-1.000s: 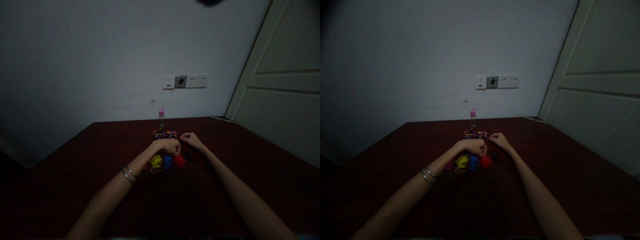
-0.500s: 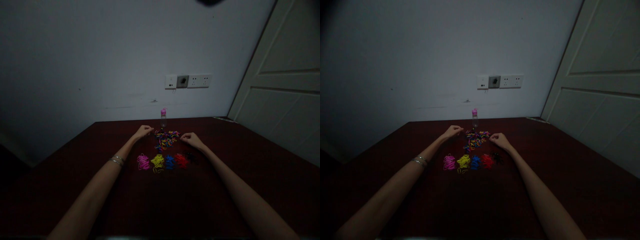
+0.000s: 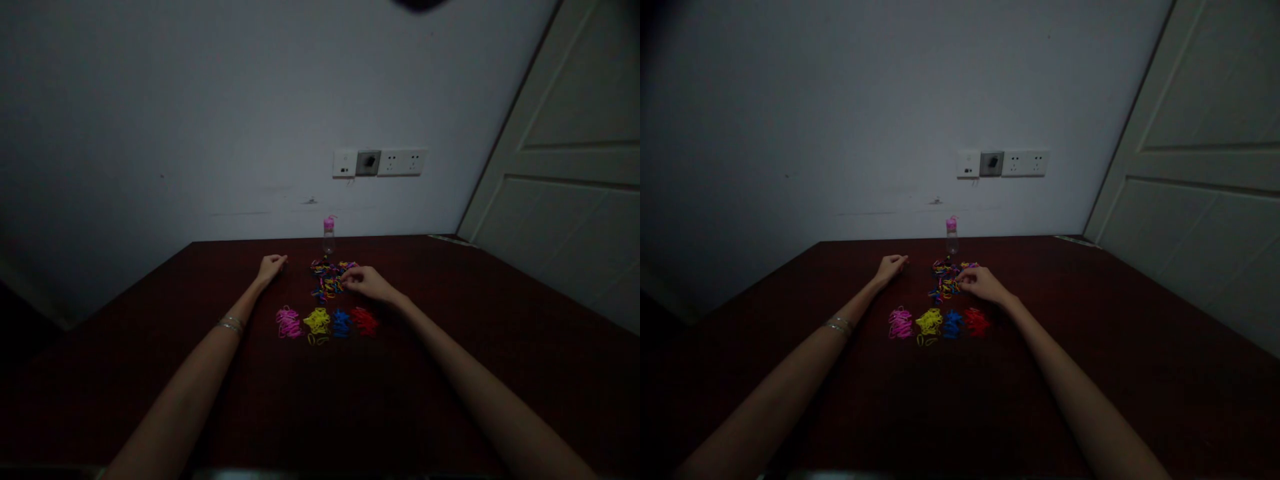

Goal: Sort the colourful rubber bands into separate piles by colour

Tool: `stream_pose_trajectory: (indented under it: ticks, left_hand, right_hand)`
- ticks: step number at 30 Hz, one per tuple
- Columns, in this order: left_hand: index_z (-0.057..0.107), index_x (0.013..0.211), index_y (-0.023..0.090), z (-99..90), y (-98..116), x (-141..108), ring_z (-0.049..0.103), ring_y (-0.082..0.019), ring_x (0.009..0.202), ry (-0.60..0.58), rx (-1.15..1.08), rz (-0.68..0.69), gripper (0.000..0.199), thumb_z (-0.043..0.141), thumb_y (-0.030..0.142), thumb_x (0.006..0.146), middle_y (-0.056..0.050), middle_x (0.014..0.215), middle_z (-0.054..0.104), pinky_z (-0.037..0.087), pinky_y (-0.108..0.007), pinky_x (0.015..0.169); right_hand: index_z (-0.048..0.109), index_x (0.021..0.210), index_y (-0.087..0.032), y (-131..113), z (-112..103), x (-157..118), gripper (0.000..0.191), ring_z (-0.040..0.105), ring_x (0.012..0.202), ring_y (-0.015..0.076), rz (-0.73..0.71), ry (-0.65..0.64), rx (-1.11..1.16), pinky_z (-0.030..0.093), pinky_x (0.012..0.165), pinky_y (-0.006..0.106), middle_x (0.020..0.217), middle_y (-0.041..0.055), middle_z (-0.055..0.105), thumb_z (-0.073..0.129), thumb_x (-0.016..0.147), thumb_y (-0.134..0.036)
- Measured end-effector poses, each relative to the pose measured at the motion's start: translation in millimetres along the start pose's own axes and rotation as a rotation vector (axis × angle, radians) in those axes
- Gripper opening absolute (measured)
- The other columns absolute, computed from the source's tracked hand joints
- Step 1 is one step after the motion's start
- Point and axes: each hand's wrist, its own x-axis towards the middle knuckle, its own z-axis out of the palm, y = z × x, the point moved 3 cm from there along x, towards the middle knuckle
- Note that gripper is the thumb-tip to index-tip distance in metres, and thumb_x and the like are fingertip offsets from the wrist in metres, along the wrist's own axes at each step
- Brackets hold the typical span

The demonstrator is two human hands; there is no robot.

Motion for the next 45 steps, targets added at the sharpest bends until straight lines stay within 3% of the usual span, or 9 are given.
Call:
stream_pose_trajectory:
  ticks: [4,8,16,23,45]
  left_hand:
    - [0.060,0.062,0.013,-0.7,-1,-1,0.033,-0.007,0.037,0.000,0.007,0.023,0.034,0.053,0.046,0.068,0.005,0.039,0.040,0.024,-0.020,0.041]
    - [0.060,0.061,0.012,-0.3,2,-3,0.034,-0.007,0.039,0.004,0.021,0.035,0.033,0.054,0.044,0.067,0.004,0.040,0.041,0.024,-0.020,0.042]
    - [0.060,0.060,0.013,-0.6,2,-3,0.035,-0.007,0.039,0.008,0.023,0.043,0.033,0.054,0.045,0.067,0.004,0.040,0.041,0.025,-0.020,0.043]
    - [0.060,0.060,0.013,1.1,-6,1,0.035,-0.008,0.041,0.017,0.019,0.069,0.032,0.055,0.044,0.065,0.005,0.040,0.040,0.025,-0.020,0.044]
    - [0.061,0.058,0.013,-0.3,5,-7,0.036,-0.008,0.042,0.024,0.032,0.067,0.031,0.056,0.043,0.065,0.004,0.040,0.041,0.026,-0.021,0.044]
  right_hand:
    - [0.066,0.089,-0.015,-34,23,1,0.022,0.051,0.063,0.0105,-0.113,-0.159,-0.131,0.038,0.058,0.021,0.072,0.0016,0.059,0.053,0.075,-0.026]
    - [0.066,0.093,-0.021,-57,36,-3,0.021,0.054,0.075,0.0130,-0.204,-0.202,-0.419,0.038,0.064,0.023,0.088,0.0039,0.061,0.054,0.076,-0.026]
    - [0.064,0.089,-0.022,-63,36,-6,0.017,0.056,0.086,0.0152,-0.127,-0.179,-0.659,0.035,0.058,0.020,0.094,0.0032,0.060,0.051,0.081,-0.028]
    - [0.063,0.089,-0.022,-60,36,-8,0.016,0.056,0.088,0.0153,-0.107,-0.179,-0.690,0.036,0.061,0.020,0.095,0.0028,0.061,0.051,0.081,-0.027]
    - [0.064,0.085,-0.021,-56,27,-6,0.015,0.057,0.081,0.0145,-0.087,-0.129,-0.529,0.036,0.064,0.021,0.086,0.0021,0.064,0.051,0.079,-0.024]
